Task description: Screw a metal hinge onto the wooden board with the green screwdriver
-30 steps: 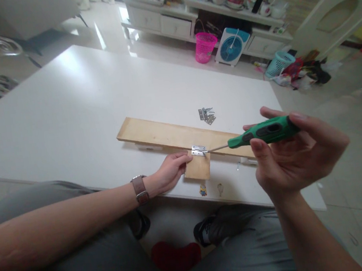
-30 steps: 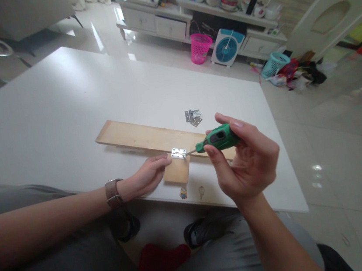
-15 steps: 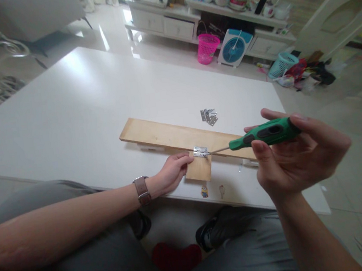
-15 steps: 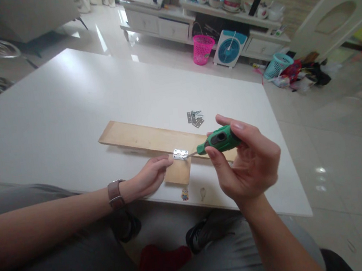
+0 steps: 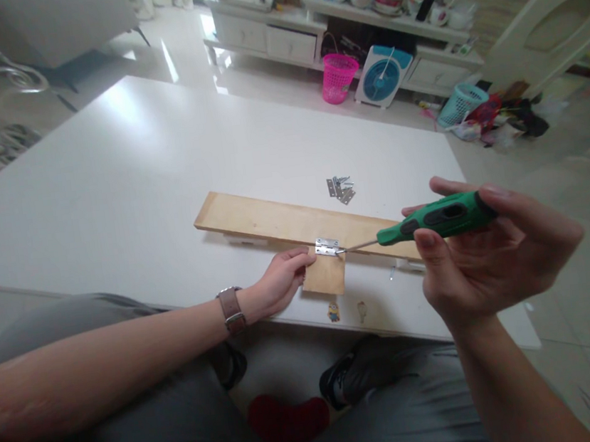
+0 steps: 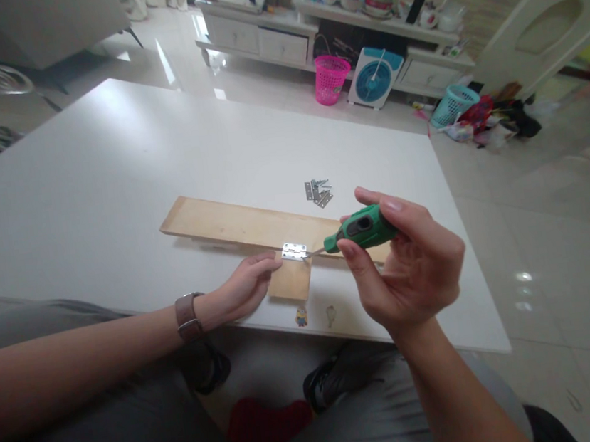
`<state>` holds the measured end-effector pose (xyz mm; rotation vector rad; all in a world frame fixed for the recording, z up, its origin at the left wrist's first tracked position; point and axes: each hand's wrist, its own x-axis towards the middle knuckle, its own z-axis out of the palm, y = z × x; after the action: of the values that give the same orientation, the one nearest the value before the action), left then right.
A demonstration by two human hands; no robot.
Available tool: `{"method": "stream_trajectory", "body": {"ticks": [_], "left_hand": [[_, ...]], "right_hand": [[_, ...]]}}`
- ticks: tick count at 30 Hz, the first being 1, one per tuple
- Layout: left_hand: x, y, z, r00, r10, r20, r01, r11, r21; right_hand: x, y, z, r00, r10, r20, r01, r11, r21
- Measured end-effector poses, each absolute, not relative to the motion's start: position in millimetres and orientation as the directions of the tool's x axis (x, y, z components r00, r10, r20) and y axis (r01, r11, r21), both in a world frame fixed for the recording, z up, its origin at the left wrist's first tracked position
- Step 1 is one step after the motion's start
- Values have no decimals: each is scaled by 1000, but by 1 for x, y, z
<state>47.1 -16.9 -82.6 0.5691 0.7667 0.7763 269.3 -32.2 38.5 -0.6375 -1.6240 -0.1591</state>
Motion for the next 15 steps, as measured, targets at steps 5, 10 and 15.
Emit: {"method": "stream_trajectory", "body": {"ticks": [5,10,15], "left_hand": [[47,-17,-84,483,779,-400,-410,605,682],[47,-17,-83,488,781,-389,-409,599,689],[47,-17,-82,492,770,-406,-396,613,684]], "right_hand": [[269,-32,36,-8,328,945,454,843,-289],[266,-30,38,-34,314,949,440,857,-268],[258,-30,39,-50,333,942,449,850,-277]]}}
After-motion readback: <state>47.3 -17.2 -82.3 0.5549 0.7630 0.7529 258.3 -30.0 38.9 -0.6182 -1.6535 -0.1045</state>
